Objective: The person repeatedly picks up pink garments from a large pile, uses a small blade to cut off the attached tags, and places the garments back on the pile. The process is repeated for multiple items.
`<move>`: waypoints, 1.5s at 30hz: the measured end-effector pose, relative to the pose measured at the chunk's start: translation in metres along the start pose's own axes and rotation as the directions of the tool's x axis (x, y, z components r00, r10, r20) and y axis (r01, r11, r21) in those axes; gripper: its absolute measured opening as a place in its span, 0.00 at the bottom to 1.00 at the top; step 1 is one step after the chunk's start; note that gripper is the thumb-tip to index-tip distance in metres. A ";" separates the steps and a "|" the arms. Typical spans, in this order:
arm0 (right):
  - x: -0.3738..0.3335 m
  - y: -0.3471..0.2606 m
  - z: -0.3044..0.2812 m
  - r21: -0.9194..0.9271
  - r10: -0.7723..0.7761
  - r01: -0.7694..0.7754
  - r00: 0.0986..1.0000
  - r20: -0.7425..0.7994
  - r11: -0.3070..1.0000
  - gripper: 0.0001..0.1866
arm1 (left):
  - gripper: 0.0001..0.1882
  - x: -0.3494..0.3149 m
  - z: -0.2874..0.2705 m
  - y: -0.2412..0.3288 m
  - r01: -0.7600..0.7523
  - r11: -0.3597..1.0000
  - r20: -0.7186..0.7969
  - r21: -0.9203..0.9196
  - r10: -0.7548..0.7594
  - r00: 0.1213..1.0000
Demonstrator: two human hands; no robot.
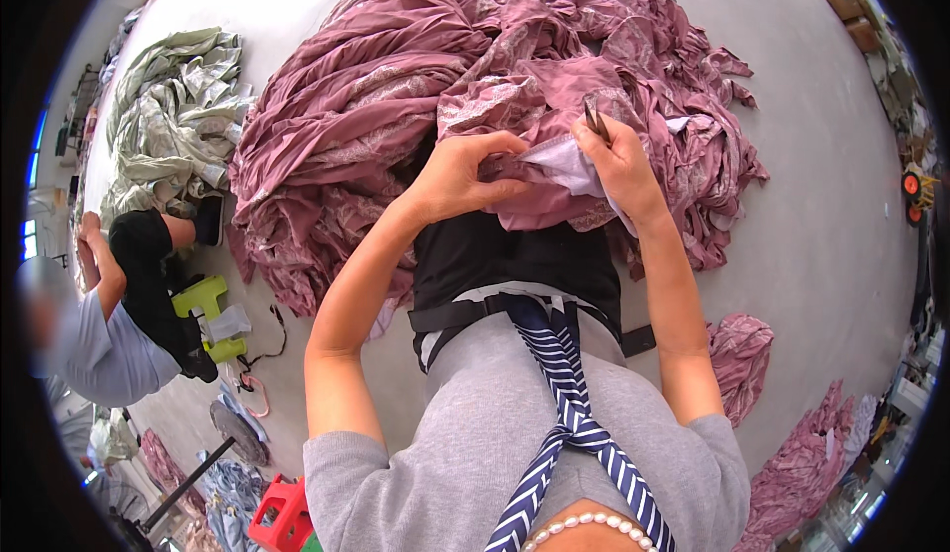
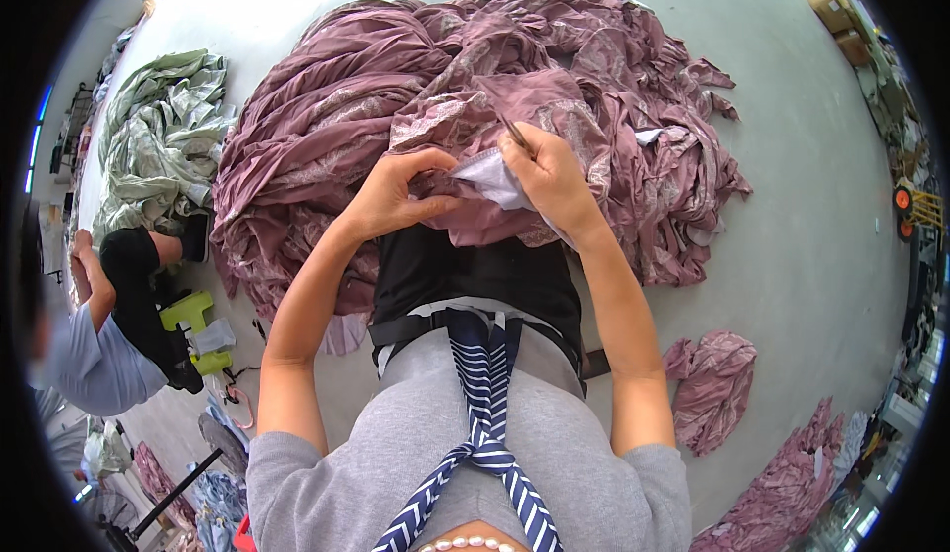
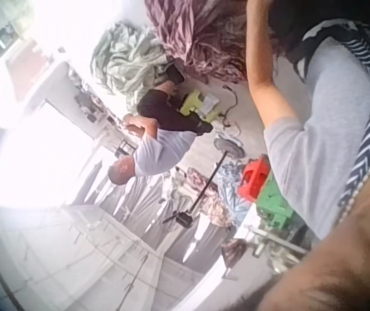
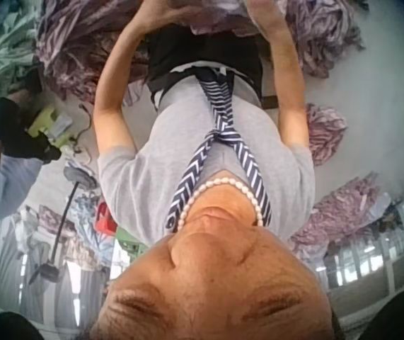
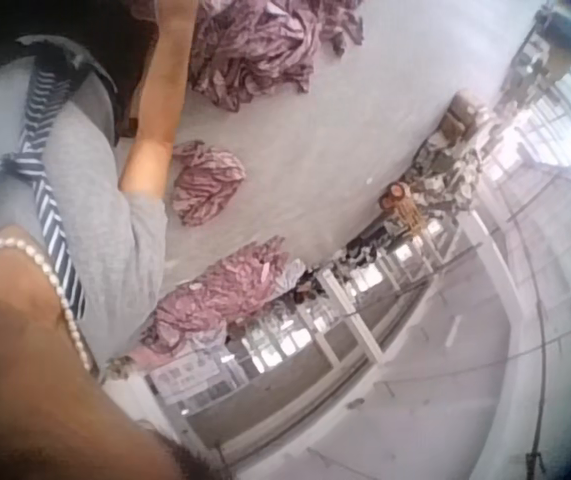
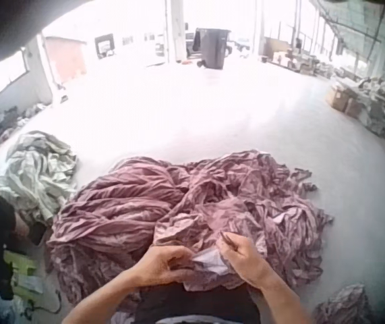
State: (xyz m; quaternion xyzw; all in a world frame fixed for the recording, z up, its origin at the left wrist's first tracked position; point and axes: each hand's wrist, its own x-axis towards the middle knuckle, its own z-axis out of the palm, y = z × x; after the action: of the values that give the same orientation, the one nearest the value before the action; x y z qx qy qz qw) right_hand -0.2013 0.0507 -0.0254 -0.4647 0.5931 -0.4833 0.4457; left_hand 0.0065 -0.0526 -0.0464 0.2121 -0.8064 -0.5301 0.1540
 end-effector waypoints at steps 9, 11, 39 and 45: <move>0.013 0.025 -0.004 0.044 -0.005 0.005 1.000 -0.003 0.999 0.15 | 0.14 -0.007 -0.005 0.001 0.271 0.826 0.211 -0.495 -0.189 0.959; 0.012 0.032 -0.001 -0.009 -0.012 0.012 1.000 -0.002 1.000 0.15 | 0.13 -0.008 -0.001 -0.003 0.256 0.767 0.174 -0.588 -0.189 0.966; -0.020 -0.001 0.016 0.239 -0.042 0.061 0.996 -0.082 0.969 0.09 | 0.07 -0.013 0.020 -0.008 -0.010 0.859 -0.136 -0.512 -0.069 0.988; -0.040 -0.009 -0.010 -0.429 -0.248 0.179 0.962 -0.111 0.886 0.17 | 0.07 -0.014 0.018 -0.004 -0.013 0.885 -0.167 -0.465 -0.073 0.983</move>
State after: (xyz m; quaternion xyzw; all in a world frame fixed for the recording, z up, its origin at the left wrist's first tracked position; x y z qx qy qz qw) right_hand -0.2033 0.0906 -0.0120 -0.5703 0.6616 -0.4287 0.2310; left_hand 0.0108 -0.0325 -0.0575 0.2286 -0.6358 -0.6883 0.2641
